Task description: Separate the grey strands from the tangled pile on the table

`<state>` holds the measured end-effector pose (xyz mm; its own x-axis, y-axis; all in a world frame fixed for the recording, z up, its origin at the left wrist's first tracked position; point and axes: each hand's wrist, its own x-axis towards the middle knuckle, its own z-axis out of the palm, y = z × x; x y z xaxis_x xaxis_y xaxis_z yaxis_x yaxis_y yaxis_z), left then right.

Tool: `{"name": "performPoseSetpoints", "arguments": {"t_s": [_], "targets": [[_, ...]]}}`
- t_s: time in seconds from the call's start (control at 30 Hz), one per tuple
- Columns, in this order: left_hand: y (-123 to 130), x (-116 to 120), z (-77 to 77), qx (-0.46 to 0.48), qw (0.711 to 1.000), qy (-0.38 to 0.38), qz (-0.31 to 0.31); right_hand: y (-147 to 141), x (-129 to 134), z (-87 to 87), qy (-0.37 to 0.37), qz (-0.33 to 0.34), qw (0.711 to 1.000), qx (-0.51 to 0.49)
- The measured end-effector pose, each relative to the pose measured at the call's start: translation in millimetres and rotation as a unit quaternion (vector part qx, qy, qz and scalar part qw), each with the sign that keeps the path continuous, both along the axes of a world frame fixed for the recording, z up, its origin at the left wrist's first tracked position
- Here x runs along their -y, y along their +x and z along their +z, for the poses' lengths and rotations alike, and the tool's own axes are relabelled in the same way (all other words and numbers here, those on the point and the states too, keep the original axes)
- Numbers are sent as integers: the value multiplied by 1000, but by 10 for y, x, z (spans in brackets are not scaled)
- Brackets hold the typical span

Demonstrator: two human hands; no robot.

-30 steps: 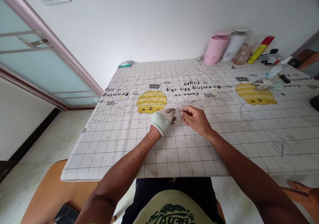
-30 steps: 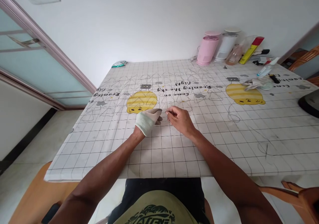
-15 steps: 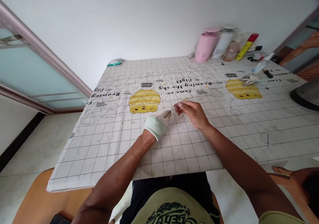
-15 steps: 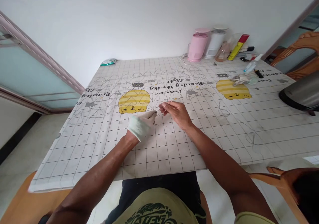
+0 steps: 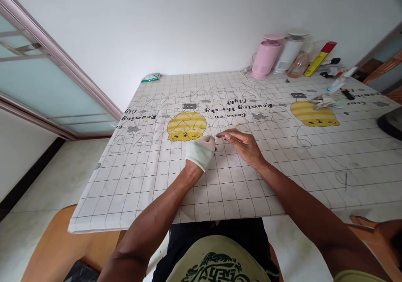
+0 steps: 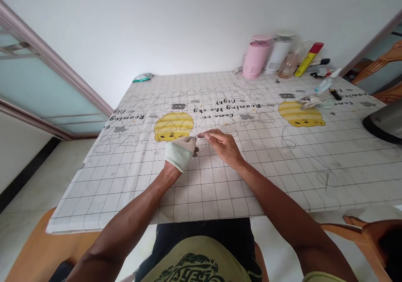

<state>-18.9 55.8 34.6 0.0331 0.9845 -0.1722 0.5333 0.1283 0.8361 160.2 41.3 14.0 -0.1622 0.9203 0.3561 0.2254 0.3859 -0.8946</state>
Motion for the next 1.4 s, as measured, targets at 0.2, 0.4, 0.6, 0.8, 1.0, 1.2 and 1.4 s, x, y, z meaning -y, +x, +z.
{"name": "performPoseSetpoints", "arguments": {"t_s": [0.2, 0.4, 0.6, 0.8, 1.0, 1.2, 1.4], "targets": [[68, -35, 19, 244, 964, -95, 53, -24, 7, 13, 21, -31, 999, 30], [38, -33, -26, 229, 972, -45, 17, 75, -27, 8, -6, -20, 1000, -19], [-183, -83, -38, 188, 979, -35, -74, 158, -53, 49, -9, 21, 1000, -9], [-288, -128, -94, 321, 935, -74, -131, 215, -55, 45, -18, 67, 998, -14], [-246, -121, -104, 259, 953, -95, -124, 253, -65, 14, -16, 77, 997, -4], [-165, -119, -80, 242, 967, -67, -41, 270, -32, 48, -13, 15, 999, 30], [-152, -122, -25, 255, 965, -19, 60, 188, 44, 17, 264, -83, 942, 187]]}}
